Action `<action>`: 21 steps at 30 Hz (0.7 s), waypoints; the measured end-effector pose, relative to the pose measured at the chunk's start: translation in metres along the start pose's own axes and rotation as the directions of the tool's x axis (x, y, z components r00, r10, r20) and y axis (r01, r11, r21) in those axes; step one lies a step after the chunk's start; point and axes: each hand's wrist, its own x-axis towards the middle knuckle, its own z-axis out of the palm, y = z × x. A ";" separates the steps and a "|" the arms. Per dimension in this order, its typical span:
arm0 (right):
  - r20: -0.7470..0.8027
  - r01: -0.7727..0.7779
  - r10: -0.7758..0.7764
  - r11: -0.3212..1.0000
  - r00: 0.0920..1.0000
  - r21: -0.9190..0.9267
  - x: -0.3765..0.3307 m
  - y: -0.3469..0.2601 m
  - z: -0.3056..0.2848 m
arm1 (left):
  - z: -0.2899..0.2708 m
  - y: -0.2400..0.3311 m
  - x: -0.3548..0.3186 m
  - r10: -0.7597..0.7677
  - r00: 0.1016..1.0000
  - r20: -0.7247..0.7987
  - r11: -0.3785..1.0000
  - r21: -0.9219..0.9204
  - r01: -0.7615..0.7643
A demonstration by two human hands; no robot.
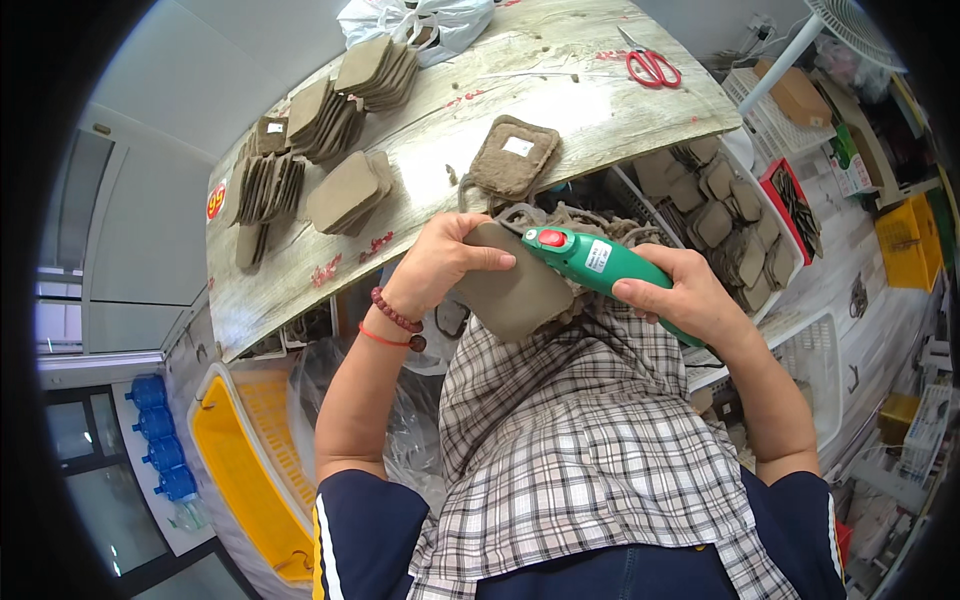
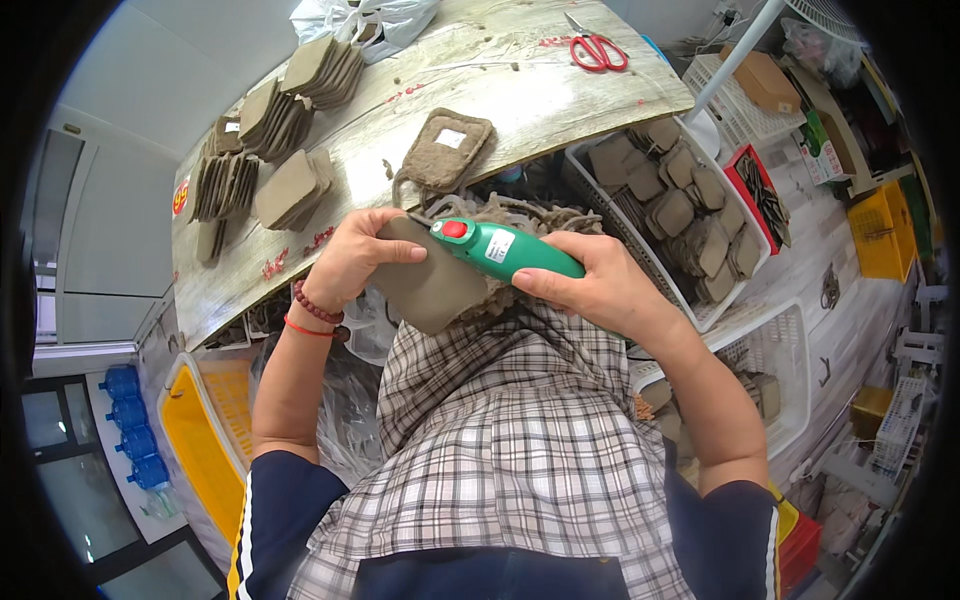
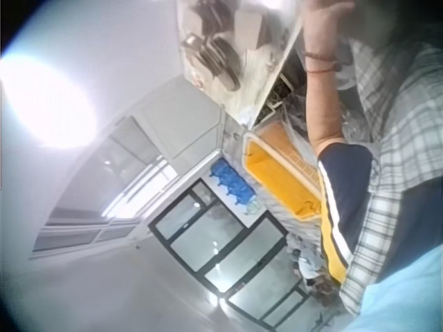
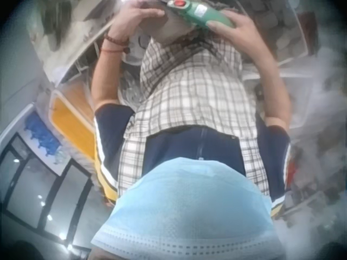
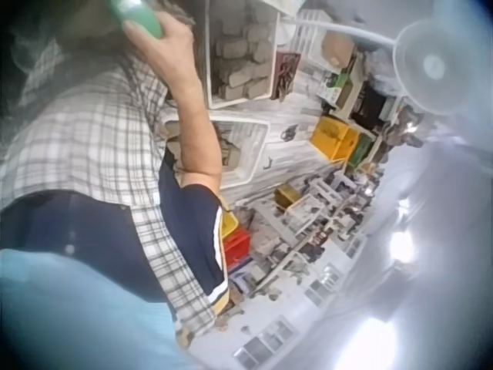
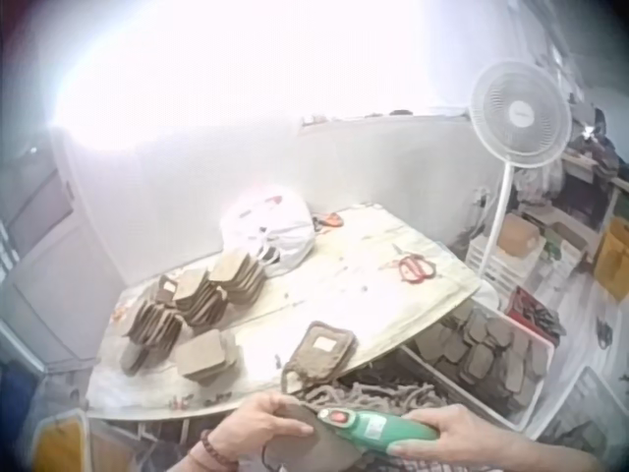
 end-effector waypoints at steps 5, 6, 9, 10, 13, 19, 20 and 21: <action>0.043 0.017 -0.019 0.998 0.999 0.055 0.019 -0.004 0.015 | 0.004 0.004 -0.005 -0.002 0.999 0.043 1.000 -0.015 0.003; 0.031 0.020 -0.023 0.997 0.999 0.078 0.023 -0.003 0.019 | 0.004 0.005 -0.006 0.034 0.997 0.062 0.999 -0.023 -0.032; -0.038 0.031 -0.027 0.995 0.999 0.097 0.029 0.001 0.023 | -0.044 0.010 -0.008 0.146 0.970 -0.195 0.987 0.094 -0.130; -0.068 0.032 -0.024 0.993 0.997 0.112 0.026 0.002 0.019 | -0.074 0.012 -0.012 0.183 0.911 -0.370 0.983 0.060 -0.173; -0.122 0.032 -0.014 0.988 0.992 0.149 0.018 0.011 0.008 | -0.179 -0.006 -0.018 0.289 0.624 -0.726 0.912 0.010 -0.410; -0.221 0.006 0.039 0.981 0.975 0.196 -0.005 0.036 -0.011 | -0.131 0.002 0.024 0.874 0.253 -0.414 0.250 0.832 0.496; -0.226 0.001 0.050 0.975 0.973 0.222 -0.008 0.039 -0.011 | -0.103 0.006 0.033 0.893 0.289 -0.346 0.222 0.895 0.387; -0.240 0.008 0.046 0.976 0.970 0.219 -0.011 0.038 -0.010 | -0.080 0.000 0.050 0.904 0.347 -0.248 0.176 0.958 0.227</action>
